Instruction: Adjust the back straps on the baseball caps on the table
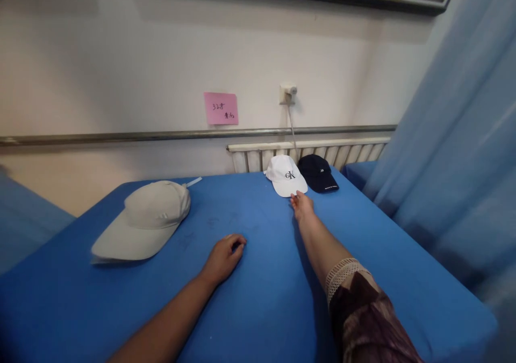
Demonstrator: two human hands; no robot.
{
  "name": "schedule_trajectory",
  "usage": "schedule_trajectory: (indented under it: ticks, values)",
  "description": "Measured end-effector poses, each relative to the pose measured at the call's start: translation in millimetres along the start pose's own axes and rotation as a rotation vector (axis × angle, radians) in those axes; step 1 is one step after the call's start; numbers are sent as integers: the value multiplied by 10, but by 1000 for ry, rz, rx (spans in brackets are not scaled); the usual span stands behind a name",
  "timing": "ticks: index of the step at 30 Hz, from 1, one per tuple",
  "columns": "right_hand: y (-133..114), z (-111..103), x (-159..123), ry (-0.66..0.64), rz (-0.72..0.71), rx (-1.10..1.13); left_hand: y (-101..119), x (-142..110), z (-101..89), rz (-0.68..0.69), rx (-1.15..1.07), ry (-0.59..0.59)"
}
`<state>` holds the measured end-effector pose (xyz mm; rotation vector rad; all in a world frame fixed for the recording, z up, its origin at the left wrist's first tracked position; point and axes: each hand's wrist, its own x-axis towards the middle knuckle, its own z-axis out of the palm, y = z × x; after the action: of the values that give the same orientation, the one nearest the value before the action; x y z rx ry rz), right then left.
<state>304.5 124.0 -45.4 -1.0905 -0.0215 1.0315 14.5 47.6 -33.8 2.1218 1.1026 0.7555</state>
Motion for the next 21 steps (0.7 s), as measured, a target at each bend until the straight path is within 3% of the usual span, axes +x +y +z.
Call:
schedule_trajectory:
  ticks: [6, 10, 17, 21]
  values:
    - [39, 204, 128, -13, 71, -27, -34, -5, -42, -21, -43, -23]
    - [68, 196, 17, -44, 84, -70, -53, -17, -50, -57, -166, 9]
    - [173, -401, -603, -296, 115, -174, -219, 110, -102, -267, -600, 304]
    - [104, -631, -785, -369, 82, -246, -210, 106, -191, -343, -862, 326]
